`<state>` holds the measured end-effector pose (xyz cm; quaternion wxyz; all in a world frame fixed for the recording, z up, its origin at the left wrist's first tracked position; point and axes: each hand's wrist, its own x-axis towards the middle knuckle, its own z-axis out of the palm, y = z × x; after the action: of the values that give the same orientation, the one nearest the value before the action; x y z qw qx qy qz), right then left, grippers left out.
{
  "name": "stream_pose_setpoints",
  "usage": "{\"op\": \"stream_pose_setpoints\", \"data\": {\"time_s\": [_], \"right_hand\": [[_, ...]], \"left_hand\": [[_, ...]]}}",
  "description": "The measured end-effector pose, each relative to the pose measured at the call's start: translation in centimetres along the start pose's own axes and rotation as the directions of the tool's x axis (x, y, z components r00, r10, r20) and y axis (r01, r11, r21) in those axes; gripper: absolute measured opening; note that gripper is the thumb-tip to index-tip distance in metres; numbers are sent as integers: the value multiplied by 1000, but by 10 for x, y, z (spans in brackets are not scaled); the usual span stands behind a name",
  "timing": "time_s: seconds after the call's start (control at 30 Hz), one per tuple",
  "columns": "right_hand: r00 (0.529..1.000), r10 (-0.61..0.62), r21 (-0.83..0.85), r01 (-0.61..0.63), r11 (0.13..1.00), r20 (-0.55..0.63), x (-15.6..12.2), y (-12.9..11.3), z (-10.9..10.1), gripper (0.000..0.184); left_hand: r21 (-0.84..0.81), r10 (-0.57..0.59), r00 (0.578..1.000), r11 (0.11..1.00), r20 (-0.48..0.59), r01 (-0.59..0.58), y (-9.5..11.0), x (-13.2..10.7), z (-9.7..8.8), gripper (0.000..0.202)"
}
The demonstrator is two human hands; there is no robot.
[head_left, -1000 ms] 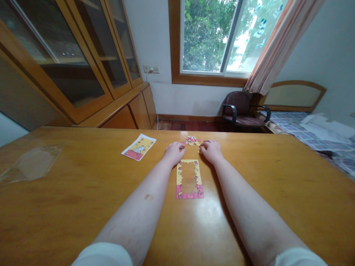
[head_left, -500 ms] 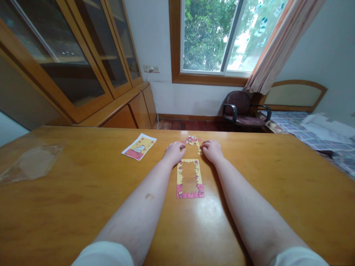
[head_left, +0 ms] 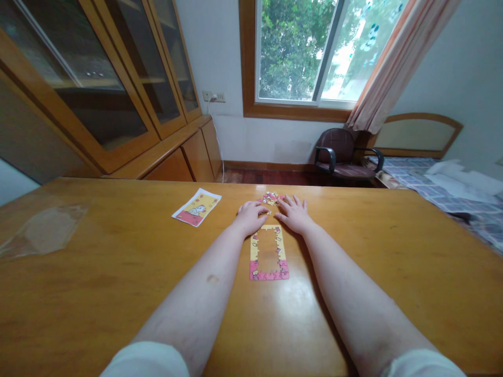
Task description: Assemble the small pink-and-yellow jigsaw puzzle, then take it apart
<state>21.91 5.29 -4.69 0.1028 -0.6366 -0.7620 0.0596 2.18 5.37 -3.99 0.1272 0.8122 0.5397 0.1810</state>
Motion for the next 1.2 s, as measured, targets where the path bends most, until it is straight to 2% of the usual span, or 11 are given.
{"op": "stream_pose_setpoints", "data": {"time_s": [0.07,0.23,0.43,0.5,0.6,0.73,0.83,1.0,1.1,1.2], "right_hand": [[1000,-9,-25,9,1000,24,0,0,2,58],[999,32,34,-31,999,-27,1,0,0,45],[996,-85,-4,85,996,29,-2,-7,0,61],[997,-68,-23,69,997,39,-3,-9,0,58],[999,-46,-27,46,999,-7,-3,-10,0,50],[998,-50,-29,49,998,-31,-3,-9,0,55],[998,-61,11,62,998,-26,-3,-8,-2,48],[993,17,70,-8,998,-118,0,-2,-5,26],[980,111,76,-99,992,-163,2,2,-4,28],[976,128,83,-115,990,-174,3,4,-3,39]], "left_hand": [[0,-29,999,1000,-35,29,-1,1,0,24],[3,-82,994,997,-72,83,-2,3,-1,18],[4,-88,992,996,-90,89,-4,4,2,21],[-1,-91,992,996,-88,91,-5,4,3,23],[-14,-96,992,995,-85,95,-6,5,4,23],[-21,-105,990,994,-94,104,-6,5,4,24],[-21,-108,989,994,-99,106,-7,5,4,25],[-9,-117,989,993,-96,116,-8,5,4,27],[21,-133,986,991,-96,135,-9,5,4,29],[35,-145,984,988,-100,149,-8,5,4,33]]}}
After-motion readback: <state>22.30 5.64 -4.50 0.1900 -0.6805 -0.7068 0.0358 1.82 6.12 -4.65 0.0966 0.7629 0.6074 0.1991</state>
